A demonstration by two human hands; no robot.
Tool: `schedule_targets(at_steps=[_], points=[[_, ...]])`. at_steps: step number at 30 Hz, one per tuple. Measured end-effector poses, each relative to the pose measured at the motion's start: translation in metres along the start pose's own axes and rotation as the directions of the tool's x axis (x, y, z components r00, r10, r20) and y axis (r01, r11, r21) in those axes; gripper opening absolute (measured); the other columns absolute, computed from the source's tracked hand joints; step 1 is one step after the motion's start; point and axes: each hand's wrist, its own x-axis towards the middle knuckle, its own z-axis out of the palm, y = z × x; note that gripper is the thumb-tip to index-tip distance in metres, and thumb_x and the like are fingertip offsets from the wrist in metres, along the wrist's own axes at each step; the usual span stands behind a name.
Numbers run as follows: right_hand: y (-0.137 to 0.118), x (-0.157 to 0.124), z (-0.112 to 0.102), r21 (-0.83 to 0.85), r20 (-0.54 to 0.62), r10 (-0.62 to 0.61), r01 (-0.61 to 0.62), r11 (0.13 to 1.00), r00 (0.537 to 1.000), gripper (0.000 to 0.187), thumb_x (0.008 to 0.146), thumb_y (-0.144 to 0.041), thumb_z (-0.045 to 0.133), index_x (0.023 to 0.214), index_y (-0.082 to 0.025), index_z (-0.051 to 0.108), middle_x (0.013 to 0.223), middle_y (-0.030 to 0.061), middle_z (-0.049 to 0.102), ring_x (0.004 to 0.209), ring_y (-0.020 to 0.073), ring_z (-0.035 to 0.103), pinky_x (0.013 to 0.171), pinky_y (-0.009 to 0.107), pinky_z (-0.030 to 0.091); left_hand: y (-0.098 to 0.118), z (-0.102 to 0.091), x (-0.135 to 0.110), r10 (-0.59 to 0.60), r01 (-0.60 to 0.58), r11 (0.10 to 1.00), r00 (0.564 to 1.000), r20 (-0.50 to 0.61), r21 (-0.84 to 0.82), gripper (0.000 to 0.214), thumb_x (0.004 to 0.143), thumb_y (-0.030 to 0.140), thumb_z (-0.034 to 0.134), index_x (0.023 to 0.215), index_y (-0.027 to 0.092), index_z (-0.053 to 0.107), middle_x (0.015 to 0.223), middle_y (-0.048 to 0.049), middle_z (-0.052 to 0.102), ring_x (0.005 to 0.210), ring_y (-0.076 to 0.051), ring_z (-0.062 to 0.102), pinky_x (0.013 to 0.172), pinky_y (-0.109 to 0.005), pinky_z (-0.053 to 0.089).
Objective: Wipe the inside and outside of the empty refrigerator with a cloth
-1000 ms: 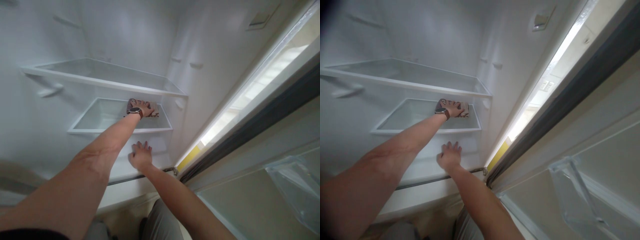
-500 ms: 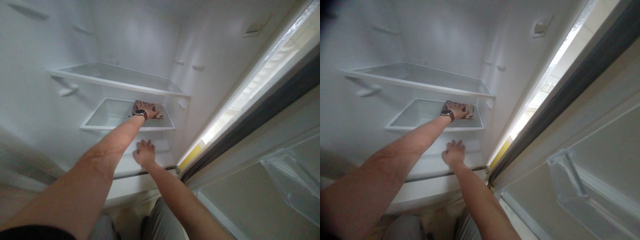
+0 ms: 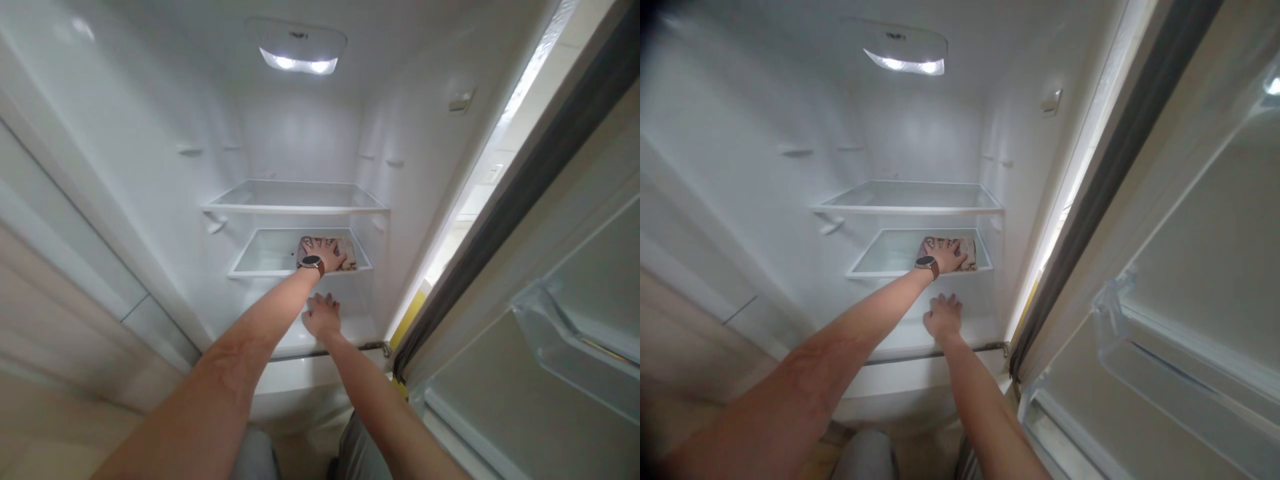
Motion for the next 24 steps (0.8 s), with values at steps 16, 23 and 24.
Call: schedule_targets(at_steps=[16, 23, 24], points=[[0.001, 0.001, 0.006, 0.006, -0.021, -0.01, 0.01, 1.0, 1.0, 0.046, 0.095, -0.033, 0.048, 0.137, -0.026, 0.065, 0.157, 0.0092, 0.053, 0.15, 0.0424, 0.034, 0.113, 0.06, 0.034, 0.011, 0.004, 0.003, -0.086, 0.087, 0.996, 0.996, -0.01, 0.014, 0.087, 0.092, 0.077, 0.027, 0.168, 0.035, 0.034, 0.176, -0.0089, 0.027, 0.16, -0.053, 0.013, 0.12, -0.082, 0.008], [-0.001, 0.002, 0.004, 0.028, -0.005, -0.009, 0.009, 1.0, 1.0, 0.047, 0.096, -0.034, 0.048, 0.139, -0.027, 0.064, 0.156, 0.0085, 0.054, 0.15, 0.0437, 0.034, 0.115, 0.062, 0.033, 0.017, 0.006, 0.03, -0.09, 0.09, 0.996, 0.995, -0.031, -0.012, 0.087, 0.093, 0.076, 0.031, 0.168, 0.032, 0.037, 0.175, -0.0114, 0.029, 0.159, -0.054, 0.015, 0.119, -0.083, 0.009], [-0.001, 0.002, 0.004, 0.029, -0.002, -0.007, 0.007, 1.0, 1.0, 0.047, 0.096, -0.034, 0.048, 0.14, -0.027, 0.063, 0.157, 0.0082, 0.053, 0.151, 0.0434, 0.033, 0.116, 0.062, 0.032, 0.017, 0.006, 0.035, -0.086, 0.086, 0.996, 0.996, -0.034, -0.015, 0.087, 0.093, 0.076, 0.031, 0.168, 0.032, 0.037, 0.175, -0.0117, 0.029, 0.159, -0.054, 0.016, 0.119, -0.083, 0.009]])
